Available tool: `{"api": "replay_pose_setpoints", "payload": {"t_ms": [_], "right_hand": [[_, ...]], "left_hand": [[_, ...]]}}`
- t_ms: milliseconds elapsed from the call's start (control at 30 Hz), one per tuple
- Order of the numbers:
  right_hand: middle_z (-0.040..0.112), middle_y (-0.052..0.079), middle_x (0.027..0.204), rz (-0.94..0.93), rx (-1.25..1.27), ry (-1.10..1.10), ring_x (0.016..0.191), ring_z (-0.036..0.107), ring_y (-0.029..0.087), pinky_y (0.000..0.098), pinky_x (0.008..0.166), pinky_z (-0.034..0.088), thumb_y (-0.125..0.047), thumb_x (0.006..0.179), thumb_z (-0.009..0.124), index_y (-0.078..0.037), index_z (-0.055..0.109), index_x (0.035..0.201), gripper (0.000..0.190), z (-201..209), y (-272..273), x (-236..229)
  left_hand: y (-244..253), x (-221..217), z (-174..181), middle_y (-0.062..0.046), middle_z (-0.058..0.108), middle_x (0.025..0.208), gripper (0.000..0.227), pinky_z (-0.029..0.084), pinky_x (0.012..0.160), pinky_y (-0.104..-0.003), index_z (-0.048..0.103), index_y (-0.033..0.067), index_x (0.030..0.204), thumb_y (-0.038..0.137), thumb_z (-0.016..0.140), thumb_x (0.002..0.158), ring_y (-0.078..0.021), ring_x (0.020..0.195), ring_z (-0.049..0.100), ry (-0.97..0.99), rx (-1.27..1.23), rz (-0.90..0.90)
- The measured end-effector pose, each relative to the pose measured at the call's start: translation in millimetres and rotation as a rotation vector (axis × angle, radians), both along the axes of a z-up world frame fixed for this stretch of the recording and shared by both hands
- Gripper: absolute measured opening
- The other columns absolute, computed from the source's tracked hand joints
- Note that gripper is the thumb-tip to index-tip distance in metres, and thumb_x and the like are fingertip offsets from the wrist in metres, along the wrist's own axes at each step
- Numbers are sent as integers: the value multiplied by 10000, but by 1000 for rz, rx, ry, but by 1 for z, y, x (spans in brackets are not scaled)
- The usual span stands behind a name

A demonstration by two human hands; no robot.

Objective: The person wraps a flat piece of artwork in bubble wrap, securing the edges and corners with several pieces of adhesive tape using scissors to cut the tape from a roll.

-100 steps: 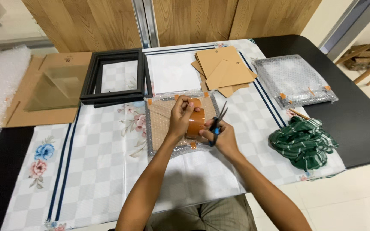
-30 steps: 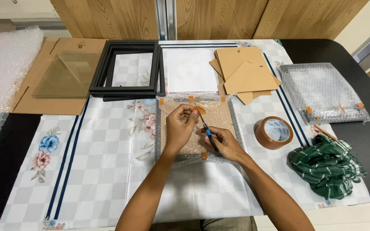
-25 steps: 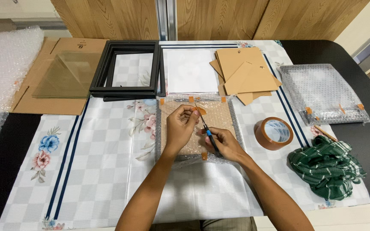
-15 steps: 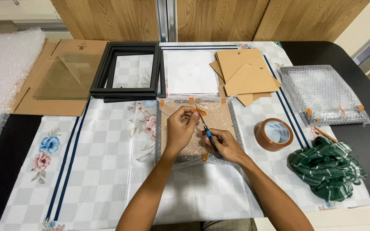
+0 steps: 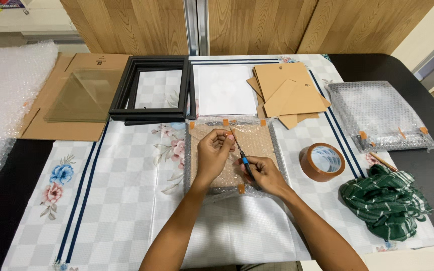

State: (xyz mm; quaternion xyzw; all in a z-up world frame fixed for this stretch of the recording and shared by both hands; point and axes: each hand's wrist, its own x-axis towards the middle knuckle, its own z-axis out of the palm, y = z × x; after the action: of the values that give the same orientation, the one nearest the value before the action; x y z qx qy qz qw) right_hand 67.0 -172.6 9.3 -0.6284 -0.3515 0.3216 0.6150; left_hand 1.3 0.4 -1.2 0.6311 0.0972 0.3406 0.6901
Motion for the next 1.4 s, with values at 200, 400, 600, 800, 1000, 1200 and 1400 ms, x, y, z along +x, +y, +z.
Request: {"api": "replay_pose_setpoints", "payload": {"t_ms": [200,400,600,800,1000,1200,1400], "right_hand": [[590,68,499,-141,-11,-146,473,547,150,250,502,437,-7,969,609,-24,760,912,162,-5,1,-2],[787,79,712,-433,-412,-813,709,776,316,418,654,578,-316,911,739,-203,771,1062,191,-25,-8,5],[721,74,626,-421,-310,-807,601,721,333,391,569,536,-277,884,748,-183,727,961,124,-32,-10,11],[604,-35,600,-92,-14,-200,548,520,98,221,532,448,-186,899,684,-126,776,942,118,-4,-7,7],[455,0,588,57,131,34,546,381,77,218,504,276,-301,1006,608,12,710,1040,331,-16,-12,10],[443,3,586,80,165,75,554,374,78,214,511,259,-282,1027,622,46,692,1021,335,-25,-14,14],[471,33,506,82,104,12,480,328,88,233,472,220,-259,1027,645,-18,685,857,297,-25,-12,18]], "left_hand": [[-3,-5,10,-155,742,806,128,668,674,-291,699,-11,1014,112,722,987,-164,697,742,-33,-28,-25],[-6,0,2,-132,737,805,95,660,664,-262,696,1,1011,94,708,994,-142,682,733,-33,-20,42],[-19,4,-5,-127,709,830,121,658,690,-288,666,-6,1049,114,666,1029,-148,705,725,-88,-66,29],[-13,8,-8,-104,625,874,122,665,698,-304,621,-20,1115,85,584,1064,-165,715,717,-155,-139,-131],[-12,5,-7,-112,630,880,118,665,706,-322,619,-25,1107,80,599,1055,-183,720,738,-165,-151,-155],[-12,6,-7,-108,630,882,121,666,715,-320,616,-24,1117,80,598,1059,-176,725,729,-166,-163,-158],[-14,4,-5,-113,628,867,139,677,712,-334,614,-35,1117,86,605,1049,-187,720,738,-186,-196,-175]]}}
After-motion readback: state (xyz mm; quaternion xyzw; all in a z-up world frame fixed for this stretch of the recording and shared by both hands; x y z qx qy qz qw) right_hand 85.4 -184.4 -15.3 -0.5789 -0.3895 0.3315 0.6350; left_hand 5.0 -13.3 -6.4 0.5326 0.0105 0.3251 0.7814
